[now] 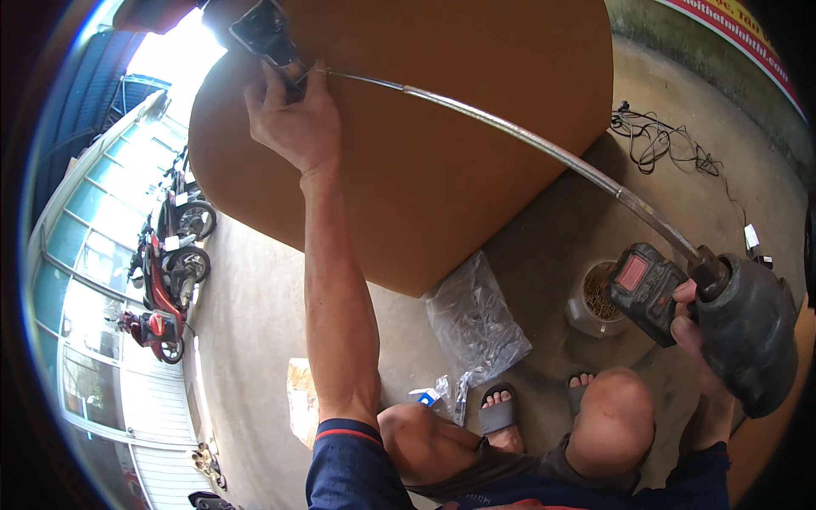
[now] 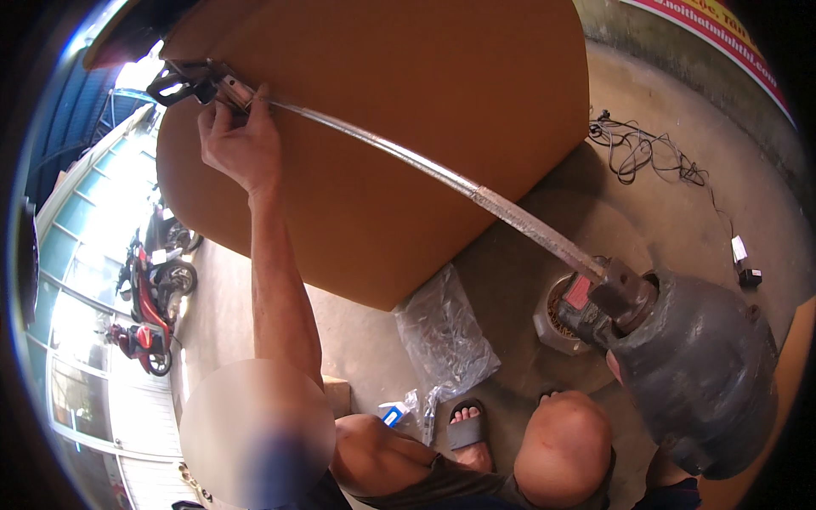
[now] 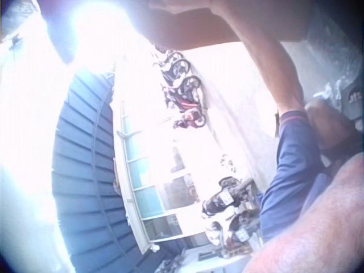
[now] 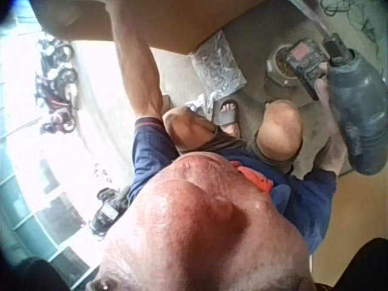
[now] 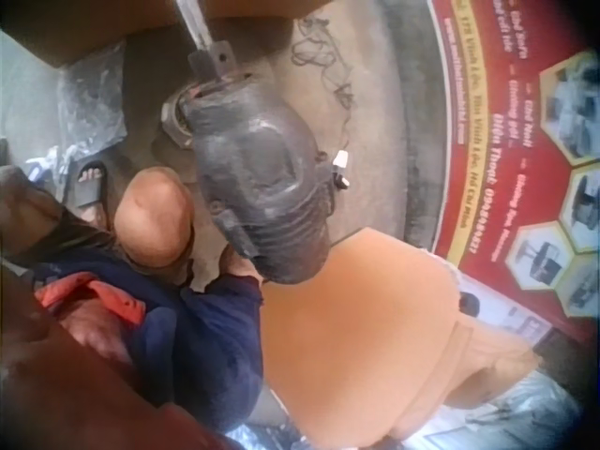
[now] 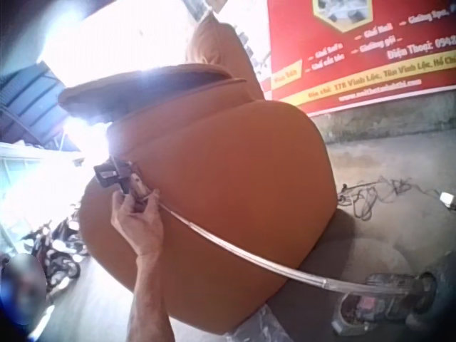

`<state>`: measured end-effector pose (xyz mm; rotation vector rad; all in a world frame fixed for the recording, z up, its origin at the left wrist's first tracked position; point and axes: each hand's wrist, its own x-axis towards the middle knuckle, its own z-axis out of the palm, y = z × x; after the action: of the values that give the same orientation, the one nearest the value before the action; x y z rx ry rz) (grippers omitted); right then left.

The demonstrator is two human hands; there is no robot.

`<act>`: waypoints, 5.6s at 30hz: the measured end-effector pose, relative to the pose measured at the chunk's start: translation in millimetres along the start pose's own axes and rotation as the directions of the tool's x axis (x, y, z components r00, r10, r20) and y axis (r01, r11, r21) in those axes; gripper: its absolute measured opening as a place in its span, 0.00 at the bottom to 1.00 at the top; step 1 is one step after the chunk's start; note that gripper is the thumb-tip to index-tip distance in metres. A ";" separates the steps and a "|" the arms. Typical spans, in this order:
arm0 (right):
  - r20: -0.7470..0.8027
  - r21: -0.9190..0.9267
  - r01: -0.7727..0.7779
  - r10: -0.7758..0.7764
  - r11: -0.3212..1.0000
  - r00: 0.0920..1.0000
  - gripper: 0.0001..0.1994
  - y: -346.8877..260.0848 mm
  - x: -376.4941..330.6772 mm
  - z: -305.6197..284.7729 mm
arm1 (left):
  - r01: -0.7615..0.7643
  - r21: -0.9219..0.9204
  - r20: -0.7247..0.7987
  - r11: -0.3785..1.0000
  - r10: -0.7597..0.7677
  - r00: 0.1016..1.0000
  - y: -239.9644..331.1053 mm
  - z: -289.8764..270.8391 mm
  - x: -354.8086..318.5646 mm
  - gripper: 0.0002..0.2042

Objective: The person attaches metal brackets to the underside of a brown chair using a cordless drill and screws. They position the brackets, align the chair parts, and drive screws to secure the components.

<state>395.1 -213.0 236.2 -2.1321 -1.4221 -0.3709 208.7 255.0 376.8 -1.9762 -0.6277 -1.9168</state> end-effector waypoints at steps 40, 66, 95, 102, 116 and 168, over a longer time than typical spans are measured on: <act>0.019 0.771 -0.157 0.224 0.617 0.975 0.11 -106.1 78.8 -22.3 | 0.101 -0.124 -0.086 0.987 -0.113 0.990 1.9 -0.7 -4.1 0.28; -0.087 0.194 0.193 -0.180 0.962 0.980 0.09 -126.6 95.3 -58.1 | 0.137 -0.130 -0.067 0.982 -0.147 0.987 3.3 0.5 -7.3 0.28; 0.010 0.126 0.263 -0.266 0.957 0.964 0.13 -132.5 128.7 -71.2 | 0.205 -0.089 -0.058 0.975 -0.211 0.976 8.1 0.2 -2.2 0.29; -0.204 0.527 -0.031 0.161 0.849 0.966 0.14 -156.0 105.1 -48.6 | 0.377 -0.162 -0.060 0.912 -0.391 0.919 43.8 -29.8 -12.0 0.18; 0.180 0.350 -0.176 0.118 0.920 0.976 0.22 37.1 22.3 -79.3 | 0.858 -0.261 0.896 -0.442 0.219 0.386 157.7 -97.9 -55.3 0.21; 0.007 0.648 -0.617 0.807 0.446 0.591 0.17 172.1 -269.1 190.2 | 0.079 -0.194 0.847 0.978 0.207 -0.489 287.6 55.9 -470.8 0.12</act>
<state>430.3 -358.7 -104.1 -1.8038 -0.2435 0.0984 402.4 -4.8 -73.2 -3.2419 -0.4967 0.8626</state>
